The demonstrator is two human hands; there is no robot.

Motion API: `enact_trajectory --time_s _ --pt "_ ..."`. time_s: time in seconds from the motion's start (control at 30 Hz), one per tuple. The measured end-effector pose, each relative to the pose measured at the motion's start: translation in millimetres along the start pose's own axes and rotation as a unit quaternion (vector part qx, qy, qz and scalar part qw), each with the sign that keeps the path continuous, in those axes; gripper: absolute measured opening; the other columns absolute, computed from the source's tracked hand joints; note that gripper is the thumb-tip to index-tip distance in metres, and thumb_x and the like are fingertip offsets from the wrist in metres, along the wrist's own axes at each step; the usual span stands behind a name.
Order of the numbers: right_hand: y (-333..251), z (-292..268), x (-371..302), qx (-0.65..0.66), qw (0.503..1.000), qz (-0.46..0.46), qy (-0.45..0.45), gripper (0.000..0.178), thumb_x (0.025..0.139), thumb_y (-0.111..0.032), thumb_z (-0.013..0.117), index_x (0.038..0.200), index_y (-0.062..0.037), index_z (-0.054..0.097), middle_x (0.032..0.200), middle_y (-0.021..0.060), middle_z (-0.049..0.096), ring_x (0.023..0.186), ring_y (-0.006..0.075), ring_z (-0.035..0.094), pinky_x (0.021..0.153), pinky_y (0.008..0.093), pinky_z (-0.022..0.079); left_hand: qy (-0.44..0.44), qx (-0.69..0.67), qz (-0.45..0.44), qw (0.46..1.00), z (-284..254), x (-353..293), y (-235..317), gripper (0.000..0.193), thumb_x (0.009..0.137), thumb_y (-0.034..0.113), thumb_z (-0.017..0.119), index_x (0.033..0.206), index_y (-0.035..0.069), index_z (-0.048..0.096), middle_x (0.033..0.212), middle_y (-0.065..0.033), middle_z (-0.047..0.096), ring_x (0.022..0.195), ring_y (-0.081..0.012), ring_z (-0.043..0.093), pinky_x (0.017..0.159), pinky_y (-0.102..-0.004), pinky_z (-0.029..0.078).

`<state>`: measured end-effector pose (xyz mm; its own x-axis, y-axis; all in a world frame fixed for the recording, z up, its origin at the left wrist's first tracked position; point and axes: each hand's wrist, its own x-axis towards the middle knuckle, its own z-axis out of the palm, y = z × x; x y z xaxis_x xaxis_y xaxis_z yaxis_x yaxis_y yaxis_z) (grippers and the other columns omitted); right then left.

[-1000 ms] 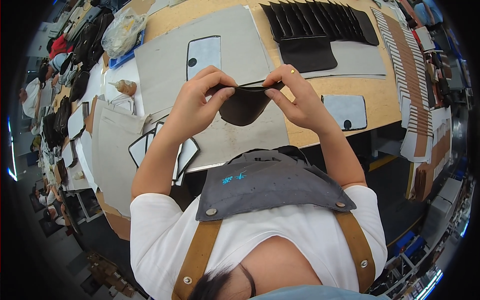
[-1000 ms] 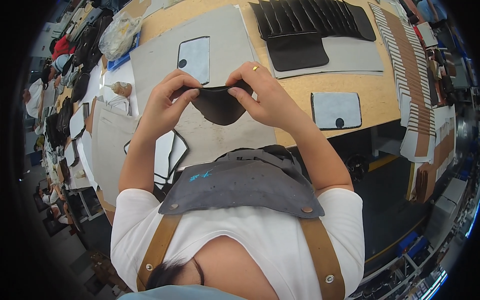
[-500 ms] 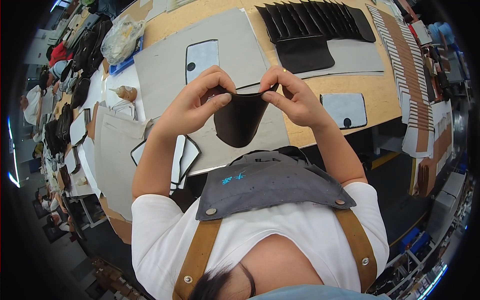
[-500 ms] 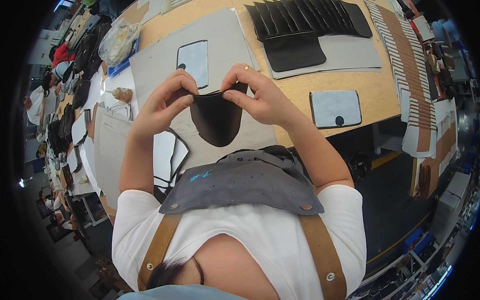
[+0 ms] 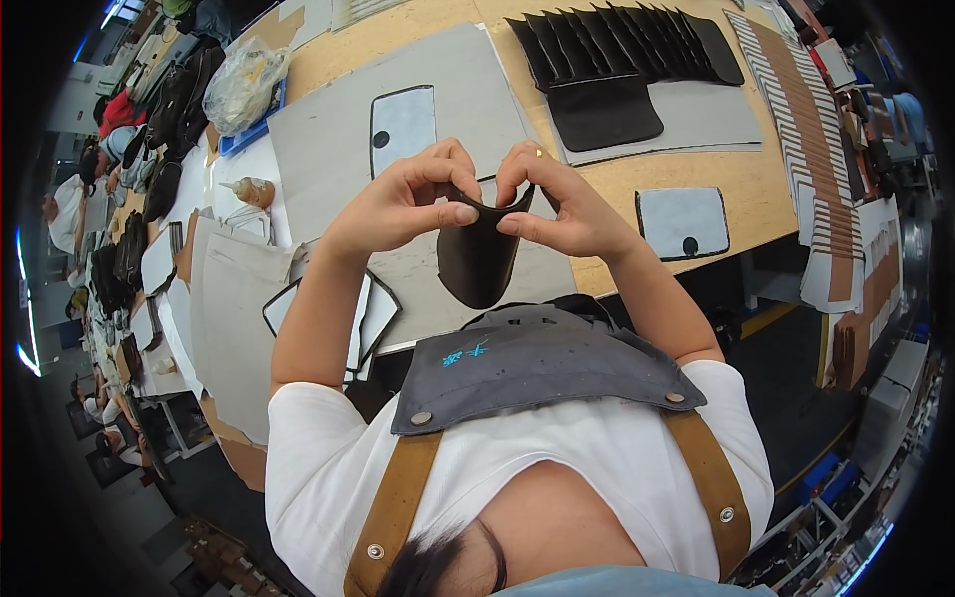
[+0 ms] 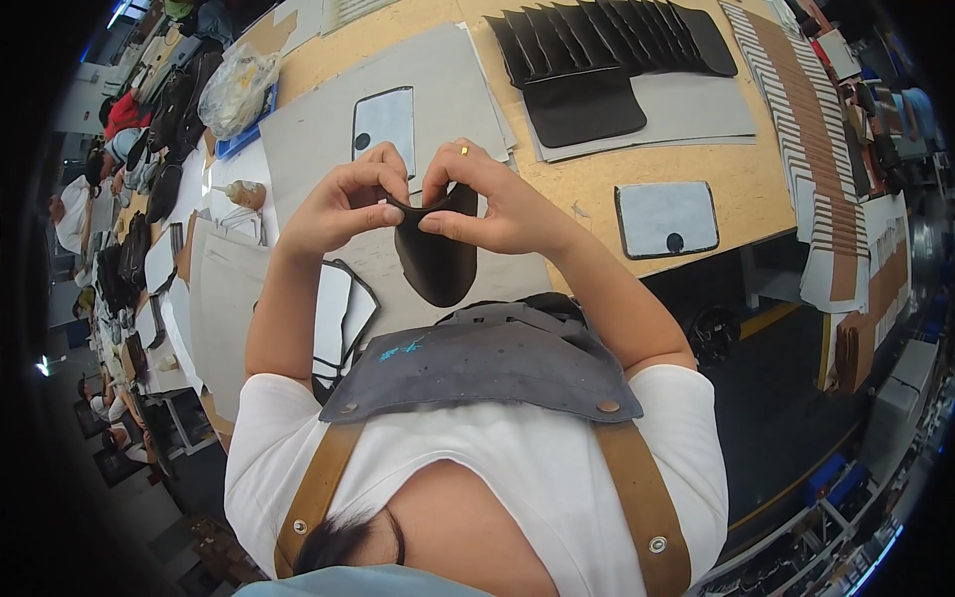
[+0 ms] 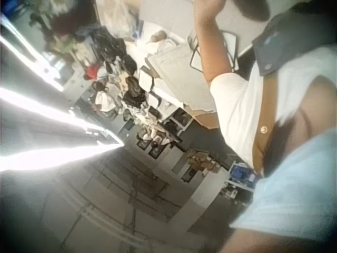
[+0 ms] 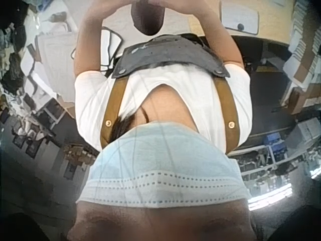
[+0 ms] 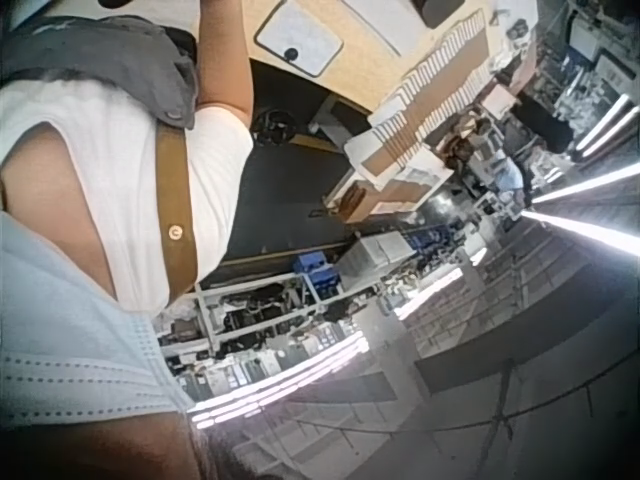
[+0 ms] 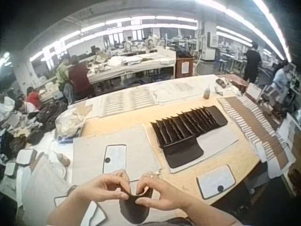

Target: Checking and assembling leather components for a bag in a workshop environment.

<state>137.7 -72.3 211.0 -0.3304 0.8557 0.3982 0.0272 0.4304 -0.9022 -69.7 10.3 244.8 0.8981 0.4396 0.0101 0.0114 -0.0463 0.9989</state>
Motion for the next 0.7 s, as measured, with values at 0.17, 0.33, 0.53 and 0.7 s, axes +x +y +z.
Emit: enact_trajectory --time_s 0.17,0.33,0.53,0.7 --pt "-1.0 2.3 -1.0 -0.003 1.000 0.005 0.018 0.014 0.077 -0.015 0.067 0.083 -0.0088 0.056 0.085 -0.0013 0.052 0.092 0.0179 0.042 0.081 0.0306 0.034 0.004 0.014 0.004 1.000 2.0 -0.3 1.1 0.013 0.076 0.012 0.071 0.085 0.006 0.064 0.087 0.0001 0.046 0.086 -0.0112 0.043 0.078 -0.0246 0.034" --pt "-1.2 4.8 -2.0 -0.031 0.999 -0.001 0.023 0.011 0.077 -0.013 0.066 0.082 -0.0108 0.057 0.085 -0.0025 0.053 0.095 0.0184 0.043 0.090 0.0340 0.028 0.038 0.098 -0.019 0.994 8.4 -0.8 8.3 0.015 0.072 0.015 0.074 0.079 0.006 0.065 0.079 0.0017 0.046 0.083 -0.0114 0.043 0.076 -0.0249 0.034" --pt "-2.2 6.5 -1.4 -0.035 0.999 -0.009 0.021 0.009 0.077 -0.012 0.064 0.081 -0.0115 0.056 0.086 -0.0017 0.053 0.096 0.0183 0.043 0.094 0.0361 0.025 0.073 0.107 -0.008 0.992 15.9 -0.2 10.8 0.013 0.070 0.013 0.074 0.077 0.006 0.066 0.081 0.0008 0.049 0.082 -0.0124 0.046 0.077 -0.0259 0.034" --pt "-0.9 7.9 -2.2 -0.036 0.999 -0.029 0.018 0.008 0.077 -0.008 0.062 0.080 -0.0100 0.055 0.085 -0.0005 0.052 0.092 0.0177 0.045 0.096 0.0379 0.026 0.076 0.108 0.012 0.991 17.8 -0.1 2.9 0.014 0.069 0.016 0.075 0.079 0.009 0.068 0.081 0.0011 0.054 0.087 -0.0142 0.046 0.084 -0.0290 0.033"
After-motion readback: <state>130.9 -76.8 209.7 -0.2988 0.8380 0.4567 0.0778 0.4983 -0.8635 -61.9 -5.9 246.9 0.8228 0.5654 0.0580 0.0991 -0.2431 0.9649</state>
